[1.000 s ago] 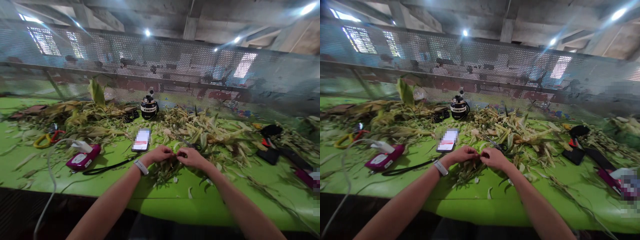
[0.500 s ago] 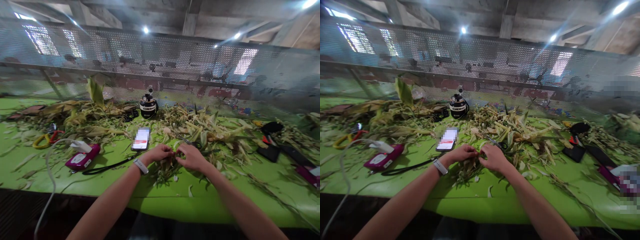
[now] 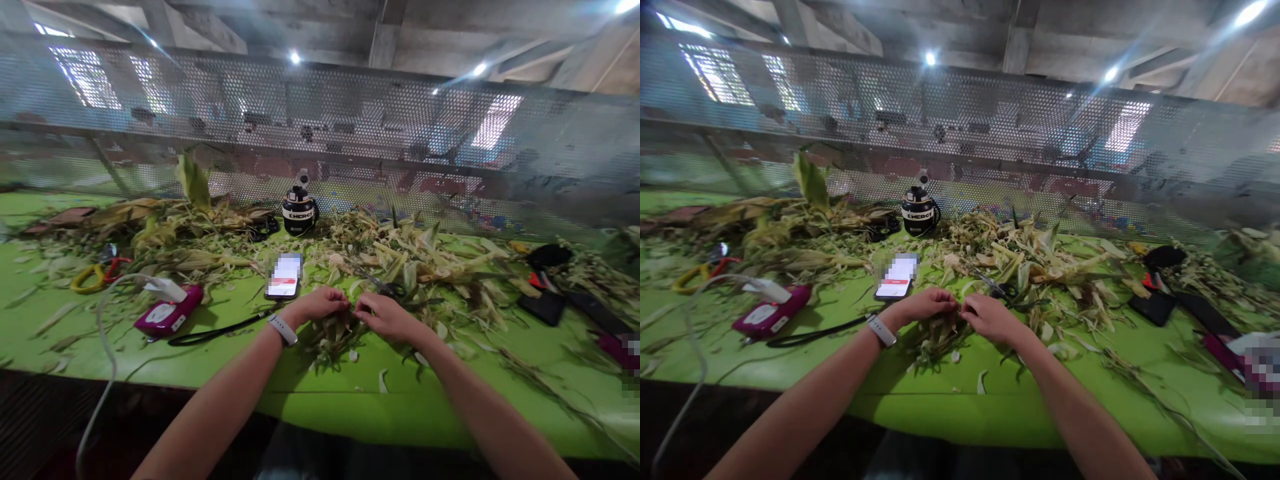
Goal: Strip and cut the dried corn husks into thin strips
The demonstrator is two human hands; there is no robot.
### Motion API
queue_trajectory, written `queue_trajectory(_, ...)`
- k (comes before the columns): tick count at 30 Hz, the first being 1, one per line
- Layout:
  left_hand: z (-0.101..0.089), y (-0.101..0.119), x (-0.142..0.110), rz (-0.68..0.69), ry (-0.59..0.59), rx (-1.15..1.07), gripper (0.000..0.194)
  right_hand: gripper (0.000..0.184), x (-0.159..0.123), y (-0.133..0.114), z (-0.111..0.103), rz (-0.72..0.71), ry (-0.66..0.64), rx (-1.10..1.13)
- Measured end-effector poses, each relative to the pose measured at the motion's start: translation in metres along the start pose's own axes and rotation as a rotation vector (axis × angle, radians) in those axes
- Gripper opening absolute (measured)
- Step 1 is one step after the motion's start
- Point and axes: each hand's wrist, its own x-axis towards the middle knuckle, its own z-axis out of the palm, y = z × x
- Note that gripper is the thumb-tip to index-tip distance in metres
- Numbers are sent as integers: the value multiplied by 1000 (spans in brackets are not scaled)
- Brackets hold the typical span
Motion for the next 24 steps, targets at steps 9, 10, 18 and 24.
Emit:
queue_trajectory(9,-1,7,-5,-19,-20,-33,17,6,0,-1,1,-16,-47,76)
queue_trajectory(10,-1,8,-5,-20,-16,-42,15,7,1,-1,2,-17,-48,78)
queue_trajectory(18,1,11,-7,2,-23,-70,8,7,1,-1,3,-13,-45,118)
queue_trajectory(24,1,10,-7,2,-7,-6,13,7,1,-2,2,-14,-43,116)
